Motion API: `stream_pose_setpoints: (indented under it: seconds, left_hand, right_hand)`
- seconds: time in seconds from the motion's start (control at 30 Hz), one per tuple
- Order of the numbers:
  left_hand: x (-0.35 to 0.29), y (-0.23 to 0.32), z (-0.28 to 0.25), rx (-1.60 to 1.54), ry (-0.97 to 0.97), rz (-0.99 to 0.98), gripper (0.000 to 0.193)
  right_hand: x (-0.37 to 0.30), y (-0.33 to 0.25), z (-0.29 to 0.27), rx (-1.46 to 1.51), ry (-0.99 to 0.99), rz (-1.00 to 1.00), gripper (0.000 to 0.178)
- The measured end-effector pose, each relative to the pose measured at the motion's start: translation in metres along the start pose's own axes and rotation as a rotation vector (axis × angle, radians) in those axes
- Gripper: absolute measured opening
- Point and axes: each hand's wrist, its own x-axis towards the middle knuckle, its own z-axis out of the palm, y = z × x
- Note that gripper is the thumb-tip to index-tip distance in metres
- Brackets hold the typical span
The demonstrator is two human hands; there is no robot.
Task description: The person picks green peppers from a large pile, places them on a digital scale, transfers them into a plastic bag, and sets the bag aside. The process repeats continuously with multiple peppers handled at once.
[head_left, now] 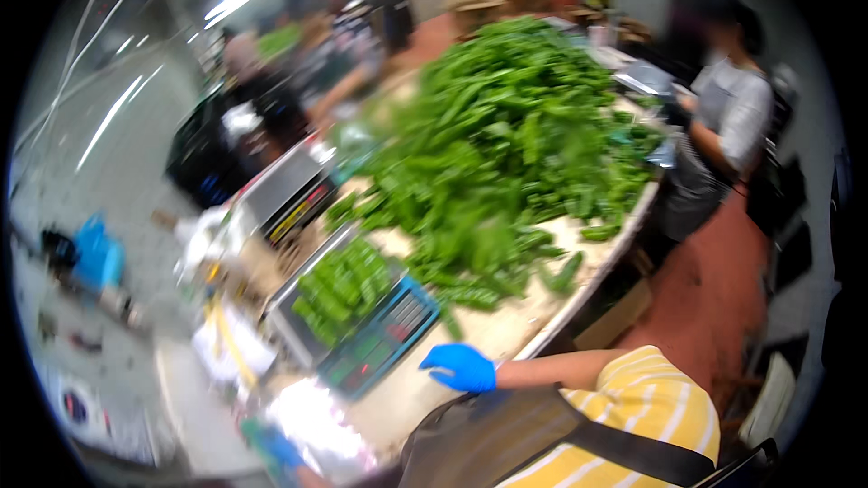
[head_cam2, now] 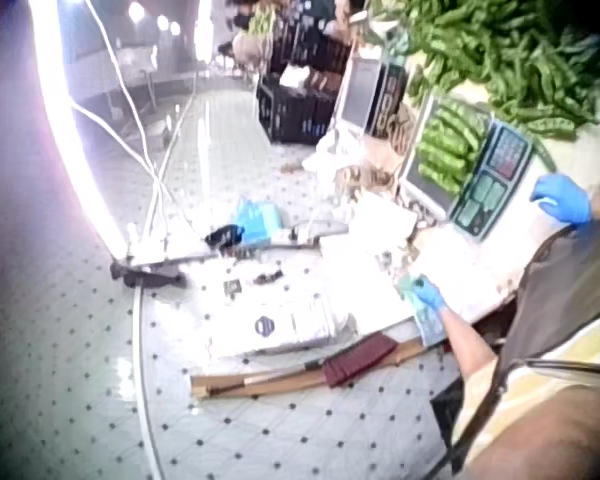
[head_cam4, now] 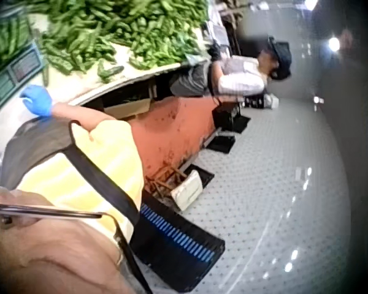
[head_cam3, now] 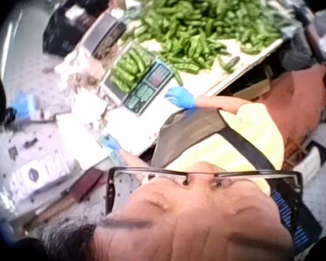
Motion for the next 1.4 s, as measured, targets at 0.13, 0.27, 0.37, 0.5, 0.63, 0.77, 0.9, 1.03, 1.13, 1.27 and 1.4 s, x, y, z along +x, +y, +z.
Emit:
stream_pose_setpoints:
  seconds: [0.13, 0.27, 0.37, 0.5, 0.63, 0.77, 0.9, 1.03, 1.13, 1.27, 1.4]
  left_hand:
    - [-0.030, 0.075, 0.012, 0.148, -0.236, -0.028, 0.009]
    - [-0.080, 0.127, 0.027, 0.240, -0.265, 0.136, 0.014]
    - [-0.112, 0.146, 0.022, 0.180, -0.278, 0.116, 0.016]
    - [-0.137, 0.145, 0.019, 0.181, -0.284, 0.069, 0.018]
    - [-0.147, 0.128, 0.026, 0.186, -0.239, -0.046, 0.018]
    - [-0.163, 0.160, 0.038, 0.401, -0.128, -0.005, 0.029]
    - [-0.193, 0.166, 0.048, 0.505, -0.200, -0.080, 0.033]
    - [-0.204, 0.166, 0.060, 0.468, -0.246, -0.097, 0.025]
    - [-0.204, 0.168, 0.065, 0.507, -0.224, 0.004, 0.034]
    - [-0.196, 0.188, 0.056, 0.900, -0.431, 0.276, 0.071]
    - [-0.205, 0.189, 0.049, 0.851, -0.750, 0.468, 0.035]
  right_hand:
    - [0.027, -0.029, 0.039, 0.222, -0.357, 0.343, 0.043]
    - [0.057, -0.029, 0.114, 0.449, -0.552, 0.537, 0.076]
    - [0.088, -0.050, 0.162, 0.751, -0.667, 0.797, 0.077]
    - [0.096, -0.061, 0.202, 1.058, -0.754, 0.808, 0.027]
    - [0.091, -0.039, 0.211, 1.052, -0.699, 0.770, 0.012]
    - [0.089, -0.005, 0.201, 1.072, -0.747, 0.766, 0.019]
    - [0.080, -0.025, 0.171, 1.241, -0.885, 0.820, 0.027]
    - [0.063, -0.041, 0.153, 1.073, -0.729, 0.771, 0.027]
    - [0.054, -0.017, 0.157, 1.037, -0.639, 0.836, 0.026]
    - [0.041, 0.031, 0.153, 0.815, -0.660, 0.918, 0.027]
    - [0.025, 0.050, 0.133, 0.496, -0.778, 0.814, 0.030]
